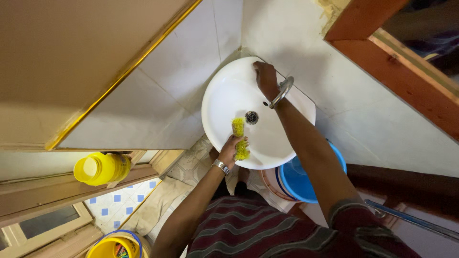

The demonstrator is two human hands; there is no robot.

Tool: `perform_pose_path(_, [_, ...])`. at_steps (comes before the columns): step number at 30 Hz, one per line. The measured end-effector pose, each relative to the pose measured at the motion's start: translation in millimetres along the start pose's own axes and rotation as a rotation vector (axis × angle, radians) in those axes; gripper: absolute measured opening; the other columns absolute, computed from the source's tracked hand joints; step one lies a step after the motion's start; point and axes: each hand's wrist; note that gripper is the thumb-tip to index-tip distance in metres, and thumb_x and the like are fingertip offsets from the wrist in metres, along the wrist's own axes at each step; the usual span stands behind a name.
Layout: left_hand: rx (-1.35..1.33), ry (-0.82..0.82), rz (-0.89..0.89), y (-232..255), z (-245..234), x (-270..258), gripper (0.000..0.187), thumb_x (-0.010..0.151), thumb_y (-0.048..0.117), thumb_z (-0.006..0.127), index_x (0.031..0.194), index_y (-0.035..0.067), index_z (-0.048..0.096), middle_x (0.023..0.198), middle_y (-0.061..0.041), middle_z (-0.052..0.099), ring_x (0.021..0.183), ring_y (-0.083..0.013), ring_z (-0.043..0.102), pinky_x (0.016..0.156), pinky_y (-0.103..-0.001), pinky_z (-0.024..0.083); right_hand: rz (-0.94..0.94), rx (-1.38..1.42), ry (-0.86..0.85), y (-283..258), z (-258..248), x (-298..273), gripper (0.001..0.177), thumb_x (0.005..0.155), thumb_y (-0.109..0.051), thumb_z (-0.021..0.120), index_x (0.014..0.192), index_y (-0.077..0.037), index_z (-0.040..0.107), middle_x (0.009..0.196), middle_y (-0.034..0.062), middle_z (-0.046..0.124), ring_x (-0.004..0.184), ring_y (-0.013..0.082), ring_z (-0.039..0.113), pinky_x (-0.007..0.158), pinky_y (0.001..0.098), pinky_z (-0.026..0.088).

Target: The person scrubs a white bathroom sink with a yellow brush, rinses it, then opens a yellow container and uses a small yellow cup to scoop and apply a white cleaning powder. They scrub the sink again with the brush and rinse the sink and brush under running water.

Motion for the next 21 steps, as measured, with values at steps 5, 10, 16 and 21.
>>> perform_pose_path(5, [-0.004,0.005,-0.008,9,-3,5,0.039,0.086,0.029,0.060,0.116,0.006,0.049,0.109,-0.009,0.061,0.097,-0.0197,0.061,0.076,-0.041,0.058,0.083,-0.068,-0.161,18,19,-3,0.020,0.075,0.002,0.062,0.094,-0.004,0.064,0.096,0.0186,0.063,0.090,0.0367,0.058,0.077,0.0446,0.048])
perform_pose_path(10, [-0.023,-0.014,0.032,14,-3,11,0.038,0.086,0.026,0.059,0.117,0.007,0.049,0.108,-0.008,0.061,0.096,-0.0194,0.060,0.075,-0.041,0.057,-0.059,-0.124,-0.270,10,14,-16,0.024,0.083,0.005,0.057,0.103,-0.008,0.063,0.109,0.0147,0.063,0.096,0.0320,0.060,0.084,0.0423,0.049])
perform_pose_path(16, [-0.019,0.007,0.036,13,-10,13,0.037,0.087,0.027,0.058,0.118,0.009,0.050,0.105,-0.007,0.061,0.092,-0.0185,0.061,0.074,-0.041,0.057,0.053,0.022,-0.324,-55,-12,-44,0.019,0.081,-0.008,0.060,0.099,-0.003,0.061,0.099,0.0171,0.062,0.092,0.0351,0.059,0.080,0.0443,0.050])
perform_pose_path(21, [-0.024,-0.007,0.055,12,-16,9,0.034,0.089,0.027,0.057,0.116,0.008,0.050,0.104,-0.007,0.061,0.091,-0.0179,0.061,0.074,-0.041,0.057,0.226,-0.320,-0.791,-54,6,-125,0.014,0.084,-0.015,0.058,0.093,-0.006,0.064,0.092,0.0176,0.066,0.086,0.0333,0.064,0.076,0.0426,0.052])
Point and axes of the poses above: each hand's wrist, its own x-axis towards the middle knuckle, its own z-axis out of the palm, y = z × x
